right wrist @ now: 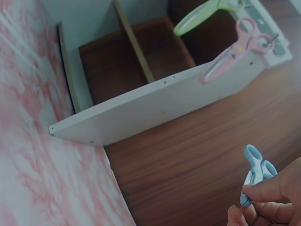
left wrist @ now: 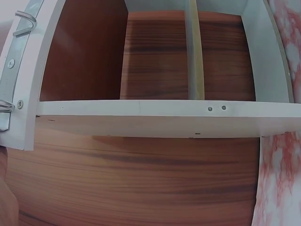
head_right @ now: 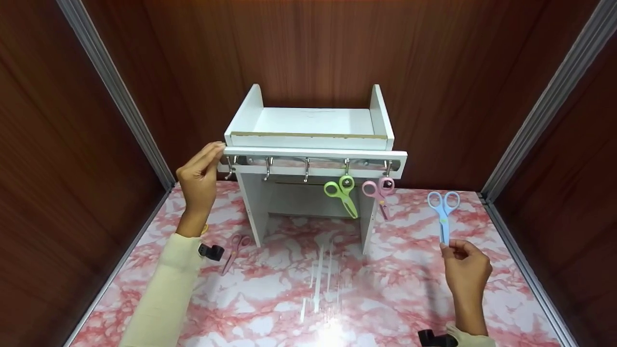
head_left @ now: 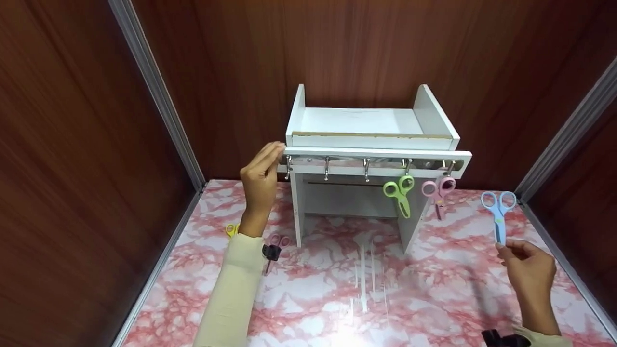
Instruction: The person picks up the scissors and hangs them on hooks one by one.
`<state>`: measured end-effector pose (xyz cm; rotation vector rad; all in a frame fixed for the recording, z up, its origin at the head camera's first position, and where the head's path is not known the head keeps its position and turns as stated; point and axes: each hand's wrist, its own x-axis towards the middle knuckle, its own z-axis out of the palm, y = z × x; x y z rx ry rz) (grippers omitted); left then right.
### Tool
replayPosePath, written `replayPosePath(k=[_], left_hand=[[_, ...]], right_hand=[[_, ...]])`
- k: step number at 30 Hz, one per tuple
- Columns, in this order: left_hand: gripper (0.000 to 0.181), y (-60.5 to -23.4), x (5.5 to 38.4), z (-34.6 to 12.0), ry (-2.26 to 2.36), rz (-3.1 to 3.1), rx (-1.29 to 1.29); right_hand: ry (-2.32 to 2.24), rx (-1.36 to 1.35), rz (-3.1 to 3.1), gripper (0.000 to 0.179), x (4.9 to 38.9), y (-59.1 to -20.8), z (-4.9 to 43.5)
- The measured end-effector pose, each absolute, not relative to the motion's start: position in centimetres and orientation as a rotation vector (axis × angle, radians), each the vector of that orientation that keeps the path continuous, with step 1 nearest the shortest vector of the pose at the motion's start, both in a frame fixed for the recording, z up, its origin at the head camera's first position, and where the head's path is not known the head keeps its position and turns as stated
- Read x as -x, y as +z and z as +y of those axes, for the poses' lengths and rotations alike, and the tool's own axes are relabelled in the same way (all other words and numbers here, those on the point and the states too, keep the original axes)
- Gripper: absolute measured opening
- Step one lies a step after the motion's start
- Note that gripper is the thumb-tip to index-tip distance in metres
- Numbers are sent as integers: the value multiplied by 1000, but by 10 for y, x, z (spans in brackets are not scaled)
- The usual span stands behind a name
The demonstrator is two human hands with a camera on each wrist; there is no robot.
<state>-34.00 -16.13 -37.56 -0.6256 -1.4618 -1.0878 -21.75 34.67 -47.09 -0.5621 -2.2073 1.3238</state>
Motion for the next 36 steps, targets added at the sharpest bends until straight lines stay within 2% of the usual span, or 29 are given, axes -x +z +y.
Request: replayPosePath(k=[8, 19, 30, 36], left_hand=[[16, -375, 341, -162, -1098, -1479, 625], [18, -375, 343, -163, -1099, -1467, 647], [17, -379, 344, -165, -1092, -1454, 628], [16, -380, 345, -165, -1106, -1452, 628]], right_hand=[[1367, 559, -2134, 18, 216, -462, 340], [1338, 486, -2113, 21, 211, -454, 331], [1383, 525, -2141, 24, 209, -444, 323], [1443, 503, -2100, 20, 205, -440, 317]])
